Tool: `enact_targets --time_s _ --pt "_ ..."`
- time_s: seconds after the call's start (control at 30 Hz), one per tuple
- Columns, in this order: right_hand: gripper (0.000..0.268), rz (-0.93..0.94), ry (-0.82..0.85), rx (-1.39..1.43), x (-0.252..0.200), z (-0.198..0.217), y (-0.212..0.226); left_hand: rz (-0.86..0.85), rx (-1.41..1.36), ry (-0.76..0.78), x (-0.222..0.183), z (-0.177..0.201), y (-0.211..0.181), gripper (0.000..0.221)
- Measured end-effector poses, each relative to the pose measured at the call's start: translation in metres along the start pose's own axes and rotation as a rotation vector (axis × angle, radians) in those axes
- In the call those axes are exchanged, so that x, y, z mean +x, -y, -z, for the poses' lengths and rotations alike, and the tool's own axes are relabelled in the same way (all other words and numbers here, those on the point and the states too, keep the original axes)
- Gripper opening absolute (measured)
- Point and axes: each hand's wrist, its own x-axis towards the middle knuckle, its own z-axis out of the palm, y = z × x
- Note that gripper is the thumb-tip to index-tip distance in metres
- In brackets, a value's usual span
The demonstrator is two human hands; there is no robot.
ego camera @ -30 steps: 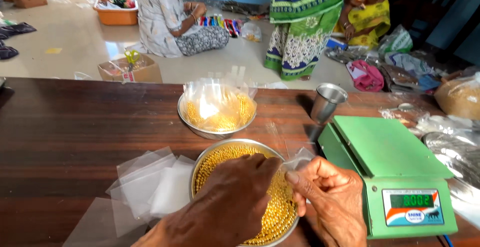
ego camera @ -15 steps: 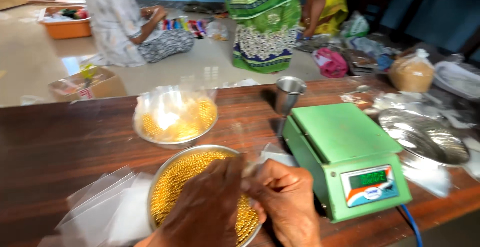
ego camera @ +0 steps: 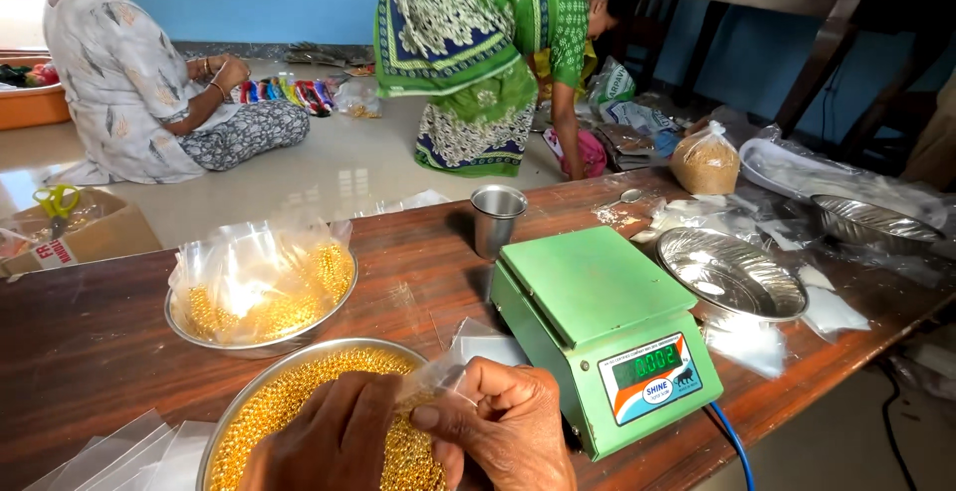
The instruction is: The person scoops gold-colored beads from a large metal tray onto a green digital weighing scale, checks the displayed weight, then transfers the weighed beads into small clear plastic bags and sets filled bags aside on the table. They repeat this weighing and bagging cycle with beads from the tray.
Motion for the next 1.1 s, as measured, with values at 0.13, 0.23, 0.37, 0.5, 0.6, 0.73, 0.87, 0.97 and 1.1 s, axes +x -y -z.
enact_targets --time_s 0.13,0.23,0.37,0.5,0.6,0.73,0.87,0.97,1.1 --pt "0.027 -0.130 -0.085 -0.041 -0.005 -0.011 0.015 -0.028 0.181 0.097 -0.004 -0.005 -0.009 0.050" --pt "0.033 -0.030 -0.060 0.000 -0.007 -0.012 0.015 -0.008 0.208 0.204 -0.010 -0.009 -0.013 0.056" --pt "0.029 -0.067 -0.069 -0.025 -0.003 -0.011 -0.002 -0.062 0.239 0.148 -0.020 -0.018 0.016 0.055" --pt "0.036 0.515 -0.259 -0.464 -0.013 -0.029 0.009 -0.038 0.096 0.290 -0.006 -0.003 0.027 0.059" --pt "0.047 0.778 -0.248 -0.619 -0.014 -0.032 0.017 -0.065 0.034 0.262 -0.002 0.001 0.030 0.055" --pt "0.018 1.279 -0.075 -1.259 -0.016 -0.029 0.020 -0.099 -0.009 0.157 0.001 0.008 0.028 0.040" --pt "0.011 1.211 -0.027 -1.213 -0.019 -0.029 -0.006 -0.027 -0.014 0.175 0.004 0.007 0.014 0.033" --pt "0.010 1.079 -0.139 -1.017 -0.019 -0.033 -0.042 -0.035 0.076 0.174 0.002 0.012 0.013 0.020" --pt "0.015 1.109 -0.085 -1.066 -0.024 -0.047 -0.016 -0.041 0.122 0.123 0.001 0.021 0.009 0.013"
